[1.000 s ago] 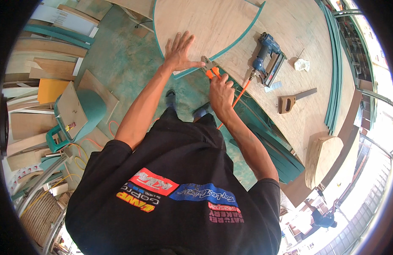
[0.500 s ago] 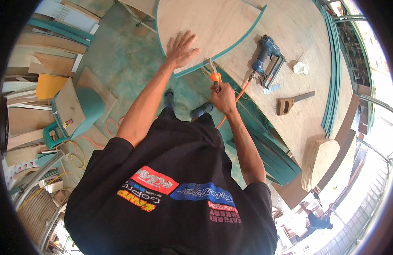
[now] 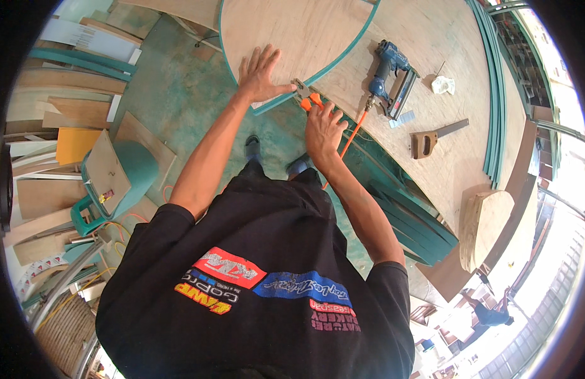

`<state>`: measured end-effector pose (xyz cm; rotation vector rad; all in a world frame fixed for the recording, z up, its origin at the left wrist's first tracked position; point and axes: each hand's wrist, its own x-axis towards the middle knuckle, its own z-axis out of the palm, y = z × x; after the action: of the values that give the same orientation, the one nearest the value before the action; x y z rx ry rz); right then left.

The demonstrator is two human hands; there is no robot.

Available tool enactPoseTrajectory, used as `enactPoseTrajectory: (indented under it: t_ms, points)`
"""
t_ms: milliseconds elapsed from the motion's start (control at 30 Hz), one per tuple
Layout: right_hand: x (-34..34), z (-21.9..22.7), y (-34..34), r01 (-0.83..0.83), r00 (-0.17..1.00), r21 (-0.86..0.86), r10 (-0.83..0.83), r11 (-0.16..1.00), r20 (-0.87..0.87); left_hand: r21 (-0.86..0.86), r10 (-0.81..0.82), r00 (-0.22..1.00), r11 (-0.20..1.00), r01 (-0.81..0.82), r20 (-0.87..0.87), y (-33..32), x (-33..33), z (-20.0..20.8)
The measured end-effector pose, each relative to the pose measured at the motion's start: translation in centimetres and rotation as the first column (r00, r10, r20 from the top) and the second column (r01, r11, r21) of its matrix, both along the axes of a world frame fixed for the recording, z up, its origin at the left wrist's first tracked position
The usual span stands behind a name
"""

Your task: The person attaches a curved wooden trim piece to a larger wooden panel using a pneumatic nail gun and then aligns additional wood components.

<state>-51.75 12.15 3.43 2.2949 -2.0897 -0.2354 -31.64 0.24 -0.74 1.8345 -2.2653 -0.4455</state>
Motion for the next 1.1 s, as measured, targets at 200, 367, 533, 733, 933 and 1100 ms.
enactPoseTrajectory:
  t_ms: [200,367,533,733,933,1100]
  points:
    - [-0.7,1.8,-0.9,-0.056,0.991,0.077,0.046,0.995,0.123,-0.054,0.009,1.0,0.998,-0.008,0.021,0.1,-0.1,-0.6]
    - [-1.3,1.4,-0.7,-0.069,0.984,0.148,0.043,0.987,0.175,-0.06,0.0,1.0,0.998,0.001,0.013,0.2,-0.1,-0.4]
    - [-0.9,2.3,-0.1,-0.042,0.958,0.026,0.033,0.999,0.283,-0.034,0.005,1.0,0.999,-0.005,0.002,0.2,0.0,0.0]
    - [0.5,2.8,-1.0,0.181,0.941,0.211,-0.232,0.96,0.245,-0.081,0.002,1.0,0.997,-0.001,0.023,0.3,-0.2,-0.6]
    - [-2.6,2.5,-2.6,0.1,0.629,0.579,-0.502,0.809,0.593,0.012,0.04,0.997,0.999,-0.039,-0.072,-0.6,-0.1,-1.0]
    - [-4.2,1.0,-1.5,0.056,0.493,0.531,-0.486,0.846,0.722,0.026,0.058,0.992,0.998,-0.056,-0.108,-0.9,-0.3,-1.1]
